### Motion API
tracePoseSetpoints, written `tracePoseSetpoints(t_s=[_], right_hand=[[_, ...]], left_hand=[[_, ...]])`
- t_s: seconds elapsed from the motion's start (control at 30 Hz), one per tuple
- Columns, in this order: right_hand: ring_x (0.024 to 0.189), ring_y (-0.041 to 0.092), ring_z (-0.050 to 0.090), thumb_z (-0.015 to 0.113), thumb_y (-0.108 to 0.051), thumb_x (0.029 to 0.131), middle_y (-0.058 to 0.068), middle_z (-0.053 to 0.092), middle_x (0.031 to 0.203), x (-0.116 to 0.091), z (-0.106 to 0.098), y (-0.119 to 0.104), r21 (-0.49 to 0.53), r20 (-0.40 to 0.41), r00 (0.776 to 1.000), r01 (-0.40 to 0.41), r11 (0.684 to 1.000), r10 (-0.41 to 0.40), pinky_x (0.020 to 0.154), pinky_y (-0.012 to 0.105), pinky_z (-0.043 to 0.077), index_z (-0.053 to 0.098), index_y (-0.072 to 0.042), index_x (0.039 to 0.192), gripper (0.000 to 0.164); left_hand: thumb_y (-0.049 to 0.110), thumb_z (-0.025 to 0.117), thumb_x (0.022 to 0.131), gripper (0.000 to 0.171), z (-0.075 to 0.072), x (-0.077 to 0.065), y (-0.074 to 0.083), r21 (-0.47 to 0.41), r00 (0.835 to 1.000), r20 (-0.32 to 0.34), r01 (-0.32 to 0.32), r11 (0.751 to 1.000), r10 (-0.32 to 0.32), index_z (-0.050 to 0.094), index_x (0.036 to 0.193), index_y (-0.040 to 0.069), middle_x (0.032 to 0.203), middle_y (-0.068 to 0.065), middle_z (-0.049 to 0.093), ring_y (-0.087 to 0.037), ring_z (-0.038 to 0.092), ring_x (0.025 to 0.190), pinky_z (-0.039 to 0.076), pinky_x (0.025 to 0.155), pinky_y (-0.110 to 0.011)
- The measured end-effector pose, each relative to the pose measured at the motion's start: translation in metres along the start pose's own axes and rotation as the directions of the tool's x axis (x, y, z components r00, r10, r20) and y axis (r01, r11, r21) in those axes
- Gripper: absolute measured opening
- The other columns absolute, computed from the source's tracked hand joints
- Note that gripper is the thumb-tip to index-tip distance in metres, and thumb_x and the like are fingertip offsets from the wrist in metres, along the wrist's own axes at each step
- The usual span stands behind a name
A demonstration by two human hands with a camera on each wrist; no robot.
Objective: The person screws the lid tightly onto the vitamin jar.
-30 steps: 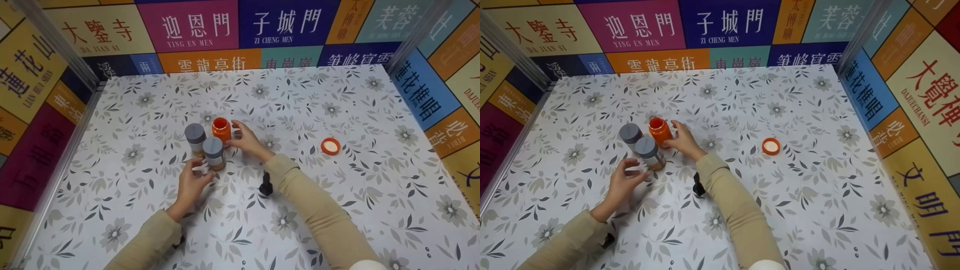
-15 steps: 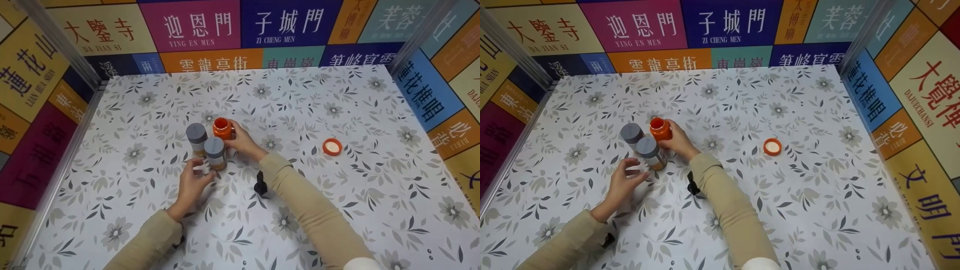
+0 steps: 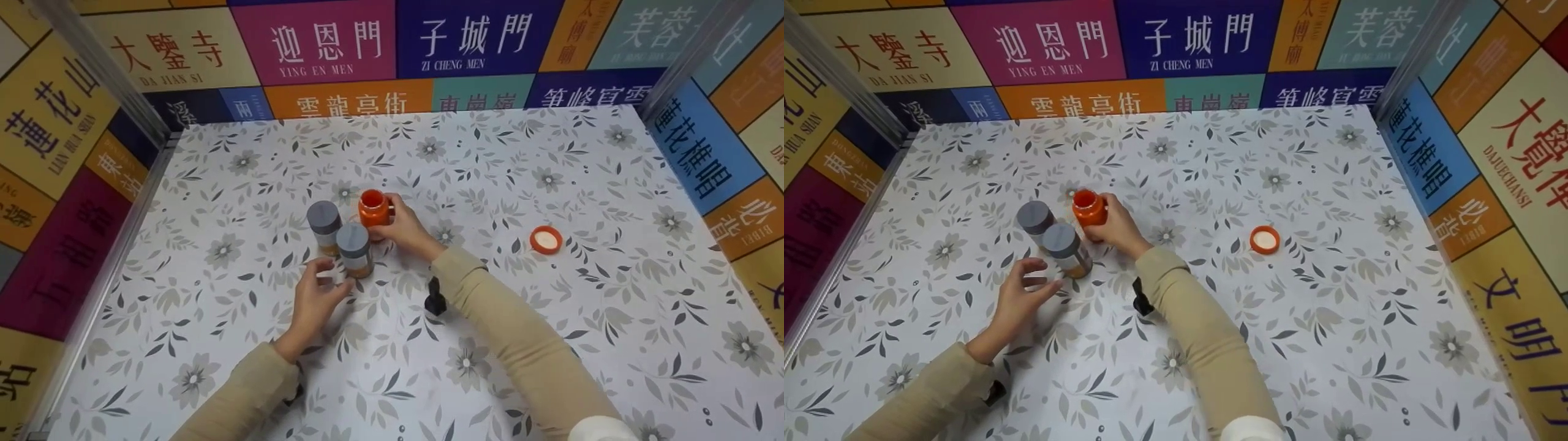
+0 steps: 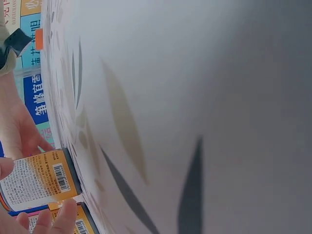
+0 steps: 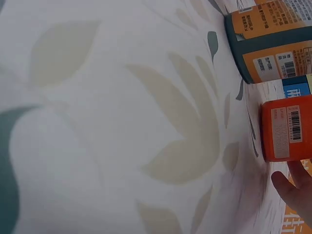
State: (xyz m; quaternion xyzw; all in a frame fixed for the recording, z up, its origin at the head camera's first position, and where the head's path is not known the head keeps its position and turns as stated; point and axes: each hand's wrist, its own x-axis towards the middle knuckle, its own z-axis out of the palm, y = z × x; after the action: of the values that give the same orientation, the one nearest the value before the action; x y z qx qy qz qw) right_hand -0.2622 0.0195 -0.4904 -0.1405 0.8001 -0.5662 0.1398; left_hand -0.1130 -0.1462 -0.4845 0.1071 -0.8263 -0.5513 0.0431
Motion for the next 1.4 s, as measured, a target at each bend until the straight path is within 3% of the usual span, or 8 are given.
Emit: tracePoseSetpoints(t_s=[0.37, 0.67, 0.83, 1.03, 1.2, 1.4], right_hand=[[0.108, 0.027, 0.050, 0.071, -0.010, 0.075, 0.012, 0.049, 0.126, -0.043, -0.041, 0.017, -0.008, 0.008, 1.000, -0.021, 1.000, 0.021, 0.095, 0.037, 0.041, 0.035, -0.008, 0.133, 0.069], [0.102, 0.031, 0.053, 0.073, -0.005, 0.072, 0.017, 0.051, 0.123, -0.084, -0.065, 0.020, -0.064, 0.081, 0.995, 0.058, 0.996, -0.053, 0.090, 0.040, 0.044, 0.037, -0.002, 0.130, 0.068], [0.104, 0.035, 0.054, 0.073, -0.001, 0.071, 0.022, 0.050, 0.124, -0.100, -0.070, 0.018, -0.075, 0.111, 0.993, 0.049, 0.996, -0.041, 0.092, 0.044, 0.045, 0.035, 0.001, 0.131, 0.071], [0.104, 0.036, 0.053, 0.070, 0.002, 0.072, 0.026, 0.049, 0.123, -0.121, -0.077, -0.001, -0.098, 0.124, 0.991, 0.060, 0.993, -0.048, 0.091, 0.043, 0.046, 0.035, 0.008, 0.129, 0.067], [0.104, 0.036, 0.053, 0.070, 0.002, 0.072, 0.026, 0.048, 0.124, -0.127, -0.081, -0.005, -0.100, 0.114, 0.992, 0.065, 0.993, -0.053, 0.090, 0.042, 0.046, 0.035, 0.009, 0.129, 0.067], [0.108, 0.040, 0.052, 0.070, 0.003, 0.072, 0.027, 0.048, 0.126, -0.127, -0.084, -0.004, -0.105, 0.118, 0.992, 0.063, 0.992, -0.051, 0.094, 0.047, 0.043, 0.036, 0.008, 0.129, 0.067]], left_hand=[[0.006, 0.069, 0.075, 0.045, 0.003, -0.005, 0.003, -0.007, 0.998, -0.003, -0.065, 0.998, 0.065, 0.049, 0.114, -0.002, 0.108, -0.020, 0.057, -0.033, 0.056, 0.092, 0.049, 0.079, -0.041], [0.005, 0.070, 0.074, 0.043, 0.006, -0.009, 0.001, -0.014, 0.996, 0.007, -0.090, 0.996, 0.090, 0.050, 0.111, -0.003, 0.103, -0.021, 0.057, -0.033, 0.058, 0.088, 0.051, 0.076, -0.039], [0.005, 0.071, 0.074, 0.043, 0.009, -0.010, 0.001, -0.020, 0.994, 0.017, -0.103, 0.994, 0.104, 0.049, 0.110, -0.003, 0.102, -0.021, 0.058, -0.034, 0.059, 0.087, 0.051, 0.076, -0.040], [0.004, 0.070, 0.074, 0.041, 0.012, -0.012, 0.003, -0.012, 0.994, 0.040, -0.099, 0.995, 0.099, 0.050, 0.108, -0.002, 0.104, -0.020, 0.058, -0.033, 0.058, 0.089, 0.050, 0.076, -0.040], [0.005, 0.070, 0.074, 0.040, 0.013, -0.014, 0.005, 0.013, 0.993, 0.055, -0.110, 0.994, 0.109, 0.050, 0.108, 0.000, 0.105, -0.019, 0.058, -0.033, 0.057, 0.091, 0.048, 0.078, -0.042], [0.006, 0.071, 0.072, 0.040, 0.015, -0.018, 0.007, 0.025, 0.982, 0.053, -0.184, 0.983, 0.182, 0.051, 0.106, -0.001, 0.103, -0.017, 0.059, -0.033, 0.057, 0.088, 0.048, 0.076, -0.044]])
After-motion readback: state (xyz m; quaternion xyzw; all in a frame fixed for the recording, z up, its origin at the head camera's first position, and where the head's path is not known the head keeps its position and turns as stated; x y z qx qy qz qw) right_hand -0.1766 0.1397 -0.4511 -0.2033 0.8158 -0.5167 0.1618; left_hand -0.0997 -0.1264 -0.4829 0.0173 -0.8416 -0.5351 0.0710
